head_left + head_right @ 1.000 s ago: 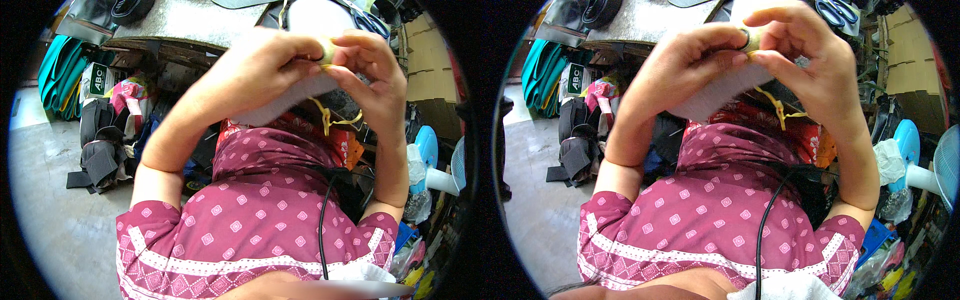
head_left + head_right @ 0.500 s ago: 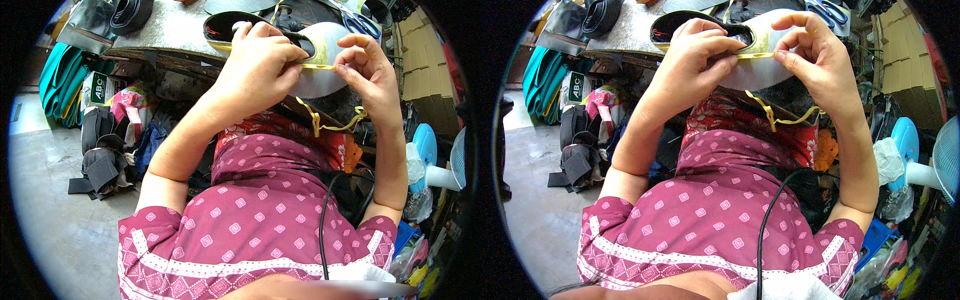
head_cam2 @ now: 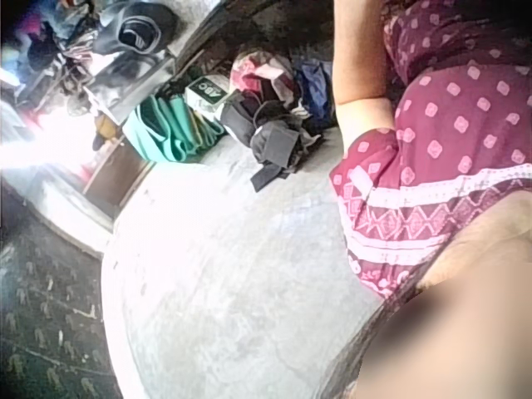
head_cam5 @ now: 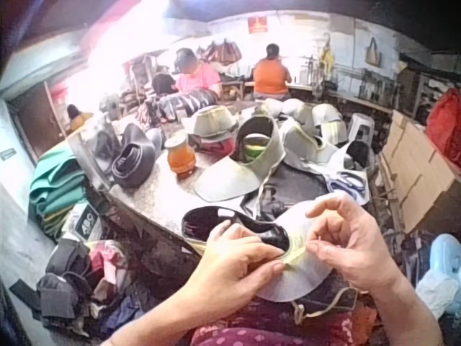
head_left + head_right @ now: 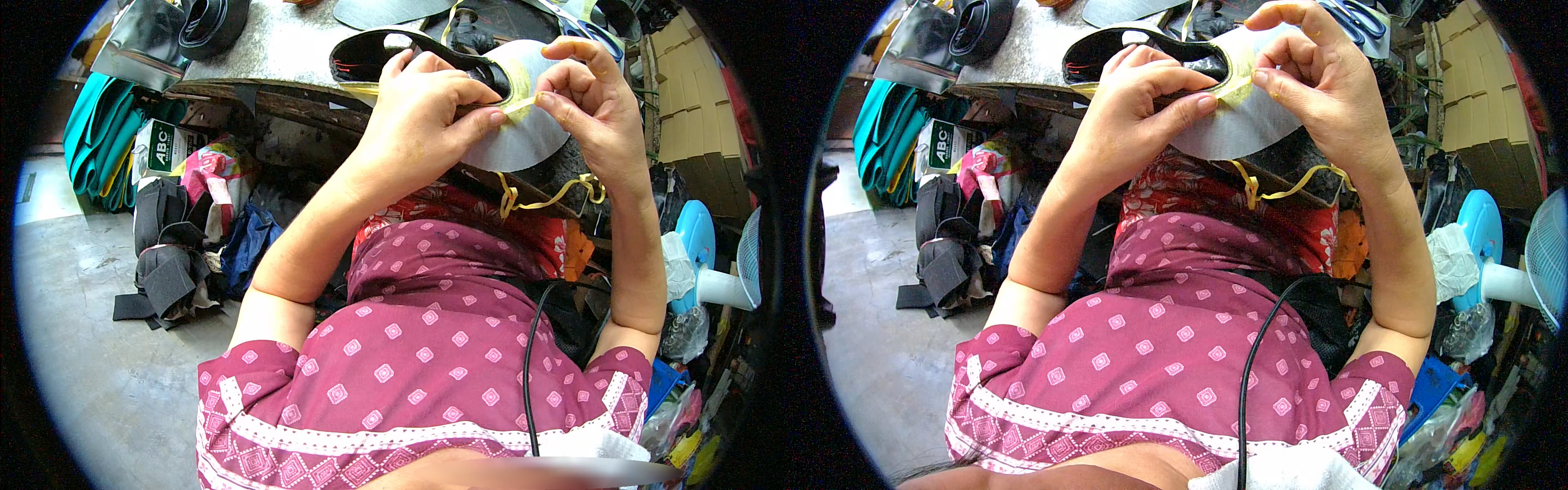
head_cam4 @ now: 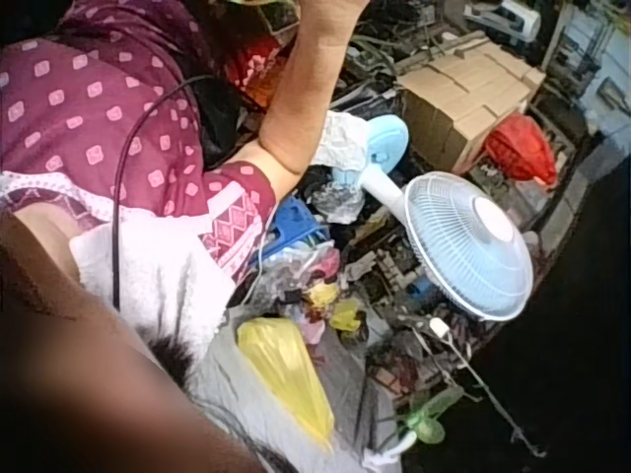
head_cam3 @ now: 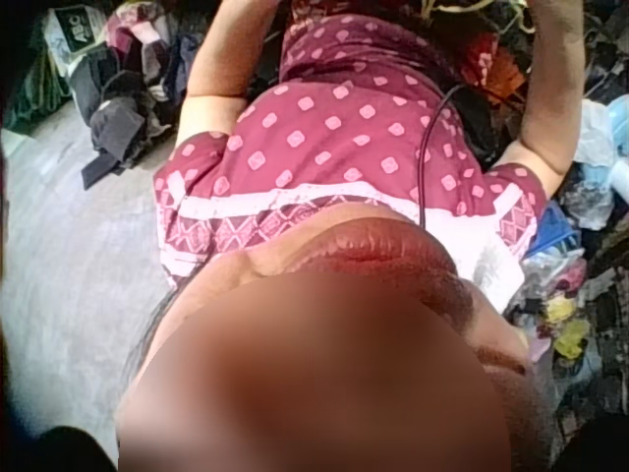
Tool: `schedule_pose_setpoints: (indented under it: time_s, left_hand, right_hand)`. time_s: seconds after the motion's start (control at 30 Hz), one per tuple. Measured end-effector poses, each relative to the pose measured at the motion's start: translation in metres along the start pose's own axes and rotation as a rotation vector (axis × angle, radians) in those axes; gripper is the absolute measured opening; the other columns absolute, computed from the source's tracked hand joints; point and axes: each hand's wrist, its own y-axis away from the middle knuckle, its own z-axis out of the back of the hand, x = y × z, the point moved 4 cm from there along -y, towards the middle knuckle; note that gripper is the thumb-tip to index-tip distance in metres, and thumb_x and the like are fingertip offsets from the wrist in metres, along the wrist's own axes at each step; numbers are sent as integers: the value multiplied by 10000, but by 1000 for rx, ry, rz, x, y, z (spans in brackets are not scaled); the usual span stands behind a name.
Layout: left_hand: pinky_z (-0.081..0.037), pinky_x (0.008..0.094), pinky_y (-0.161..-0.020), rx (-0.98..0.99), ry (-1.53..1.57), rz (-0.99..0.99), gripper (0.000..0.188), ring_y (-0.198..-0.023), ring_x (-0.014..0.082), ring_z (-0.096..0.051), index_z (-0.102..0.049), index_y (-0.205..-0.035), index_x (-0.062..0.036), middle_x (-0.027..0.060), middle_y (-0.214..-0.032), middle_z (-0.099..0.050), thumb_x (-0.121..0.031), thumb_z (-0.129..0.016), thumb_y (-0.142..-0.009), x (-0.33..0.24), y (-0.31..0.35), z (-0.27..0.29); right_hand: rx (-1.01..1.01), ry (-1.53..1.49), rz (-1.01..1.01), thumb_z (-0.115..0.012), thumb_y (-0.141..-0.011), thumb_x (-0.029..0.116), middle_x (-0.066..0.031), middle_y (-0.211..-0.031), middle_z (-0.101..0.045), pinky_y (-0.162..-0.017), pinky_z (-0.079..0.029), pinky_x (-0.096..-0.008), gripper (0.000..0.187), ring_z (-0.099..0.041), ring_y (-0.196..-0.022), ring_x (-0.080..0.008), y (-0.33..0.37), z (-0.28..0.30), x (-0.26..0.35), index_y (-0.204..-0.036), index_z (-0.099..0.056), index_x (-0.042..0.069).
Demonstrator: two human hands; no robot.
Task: The person handles a white shoe upper and a yellow elastic strap, threading the strap through the shoe opening and adjusting it by hand. The person uses scissors to cut the strap and continues to thread and secure the strap around the shoe upper.
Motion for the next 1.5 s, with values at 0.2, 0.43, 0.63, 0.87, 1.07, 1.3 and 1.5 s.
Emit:
schedule_pose_setpoints:
  time_s: [0.2,0.43,0.63,0.87,1.07,1.3,1.5]
  left_hand:
    - [-367,359,-923,8,-19,-11,215,-886,218,-554,-743,-932,-72,57,-829,-640,-245,-737,-805,0,3,-1]
    - [-353,359,-939,-2,42,16,203,-870,209,-565,-737,-922,-67,49,-818,-652,-238,-734,-810,3,5,-4]
    - [-350,363,-924,45,47,63,217,-848,201,-568,-726,-888,-64,44,-803,-648,-268,-715,-813,3,5,-6]
    - [-342,383,-916,80,-40,117,199,-845,201,-566,-729,-867,-90,37,-785,-639,-277,-714,-800,0,6,-12]
    - [-339,406,-905,59,-131,-108,172,-869,199,-558,-737,-866,-121,6,-773,-631,-278,-740,-796,-9,-6,0]
    - [-290,592,-1002,34,-429,-431,82,-1083,232,-507,-615,-845,-111,17,-834,-578,-148,-652,-782,-22,-27,23]
    - [-253,589,-1082,42,-70,-123,99,-1022,241,-553,-670,-816,-117,39,-831,-612,-181,-699,-747,-3,-8,9]
  right_hand:
    - [83,-84,2,-639,-877,-17,-38,-896,-597,-667,-384,-179,433,-533,-800,-59,4,-6,14,-1272,-476,57]
    - [92,-7,31,-617,-884,-35,-27,-909,-578,-704,-396,-184,427,-527,-820,-58,1,-4,4,-1274,-471,58]
    - [73,51,61,-605,-887,-44,-12,-898,-570,-724,-407,-186,428,-528,-822,-55,1,-4,-4,-1276,-475,77]
    - [117,98,31,-604,-888,-43,9,-882,-561,-682,-393,-175,411,-498,-780,-32,4,-15,-9,-1261,-481,79]
    - [41,-67,-47,-623,-892,-22,9,-845,-572,-557,-372,-158,346,-481,-665,-14,10,-14,-3,-1207,-515,74]
    - [41,-101,-93,-637,-858,-59,30,-835,-576,-530,-364,-142,385,-492,-674,8,23,-14,10,-1201,-513,66]
    - [40,62,-56,-633,-883,-27,-31,-911,-642,-597,-399,-155,405,-533,-721,-23,16,-1,11,-1253,-493,60]
